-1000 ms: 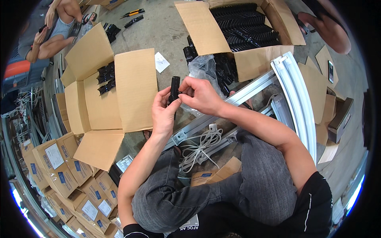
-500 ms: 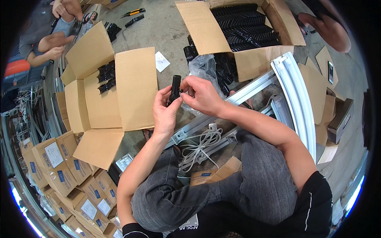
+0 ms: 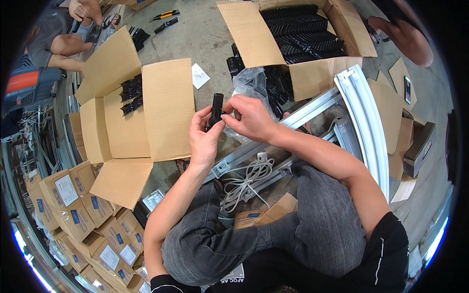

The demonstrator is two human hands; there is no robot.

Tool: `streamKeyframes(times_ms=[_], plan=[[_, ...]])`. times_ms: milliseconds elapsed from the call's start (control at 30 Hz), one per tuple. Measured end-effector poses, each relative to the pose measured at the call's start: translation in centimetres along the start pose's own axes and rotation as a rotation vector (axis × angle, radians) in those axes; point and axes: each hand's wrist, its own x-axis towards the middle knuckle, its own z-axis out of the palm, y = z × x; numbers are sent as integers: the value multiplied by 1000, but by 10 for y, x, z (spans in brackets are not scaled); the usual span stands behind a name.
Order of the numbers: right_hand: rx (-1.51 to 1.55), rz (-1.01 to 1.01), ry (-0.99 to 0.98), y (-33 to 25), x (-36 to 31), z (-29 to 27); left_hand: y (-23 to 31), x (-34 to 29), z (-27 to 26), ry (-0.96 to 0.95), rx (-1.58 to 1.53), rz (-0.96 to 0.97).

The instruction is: The person takes small black plastic components and small metal pieces from containers and connects them together.

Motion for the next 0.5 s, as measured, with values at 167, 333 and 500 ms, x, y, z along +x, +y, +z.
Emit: streamKeyframes(times_ms=[167,333,500], plan=[[-105,-57,0,6,-1,0,0,0,1,-5,3,14],[-140,-123,10,5,1,2,-1,1,0,1,22,9],[-171,-69,-60,6,0,1,-2,0,1,-19,40,36]])
